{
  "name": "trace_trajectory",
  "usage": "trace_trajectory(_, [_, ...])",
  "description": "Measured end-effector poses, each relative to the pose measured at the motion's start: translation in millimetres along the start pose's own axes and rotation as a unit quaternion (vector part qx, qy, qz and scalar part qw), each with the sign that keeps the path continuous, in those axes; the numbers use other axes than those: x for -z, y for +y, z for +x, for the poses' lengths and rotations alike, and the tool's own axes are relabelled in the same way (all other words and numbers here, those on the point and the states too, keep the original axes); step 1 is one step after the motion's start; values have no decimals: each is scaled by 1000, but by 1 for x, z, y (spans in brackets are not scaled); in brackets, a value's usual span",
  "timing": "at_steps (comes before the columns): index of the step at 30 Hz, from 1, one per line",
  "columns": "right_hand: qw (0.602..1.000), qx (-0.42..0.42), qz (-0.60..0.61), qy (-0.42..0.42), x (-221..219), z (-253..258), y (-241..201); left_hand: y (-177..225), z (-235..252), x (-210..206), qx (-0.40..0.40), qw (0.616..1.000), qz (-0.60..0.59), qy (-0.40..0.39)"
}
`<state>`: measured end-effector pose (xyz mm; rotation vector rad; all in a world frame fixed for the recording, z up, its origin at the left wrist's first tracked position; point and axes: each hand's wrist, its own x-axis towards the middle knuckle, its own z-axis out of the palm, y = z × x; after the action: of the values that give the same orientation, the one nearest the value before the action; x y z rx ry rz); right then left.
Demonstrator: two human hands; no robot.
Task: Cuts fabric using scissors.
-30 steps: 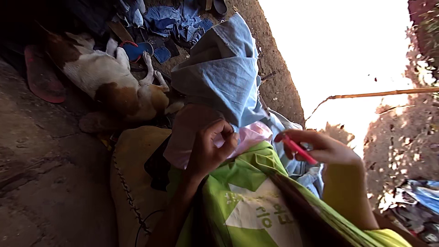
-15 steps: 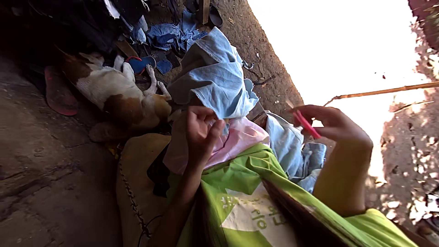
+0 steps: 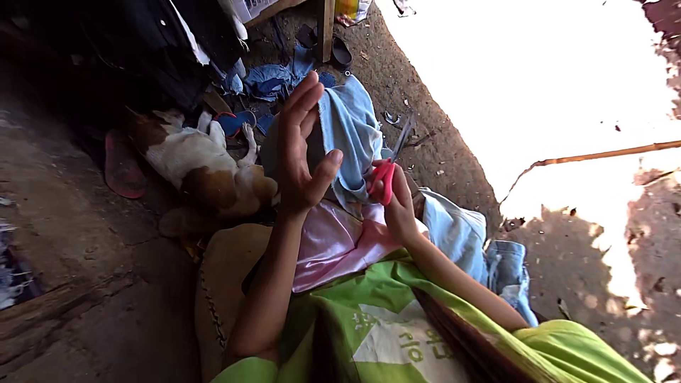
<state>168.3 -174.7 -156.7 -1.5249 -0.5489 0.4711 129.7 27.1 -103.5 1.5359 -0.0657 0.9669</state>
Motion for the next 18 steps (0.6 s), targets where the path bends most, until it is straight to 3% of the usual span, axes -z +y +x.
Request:
trace_trajectory(3, [1000, -13, 6, 15, 2, -11, 9, -27, -3, 5, -9, 996, 89, -29])
trace_trajectory(7, [999, -33, 1, 33, 2, -15, 14, -47, -32, 12, 167, 978, 126, 18])
trace_trajectory(11, [997, -52, -7, 51, 7, -12, 12, -31, -59, 22, 368, 911, 140, 124])
trace_trajectory(18, [995, -67, -1, 68, 13, -3, 2, 27, -96, 28, 413, 896, 119, 110])
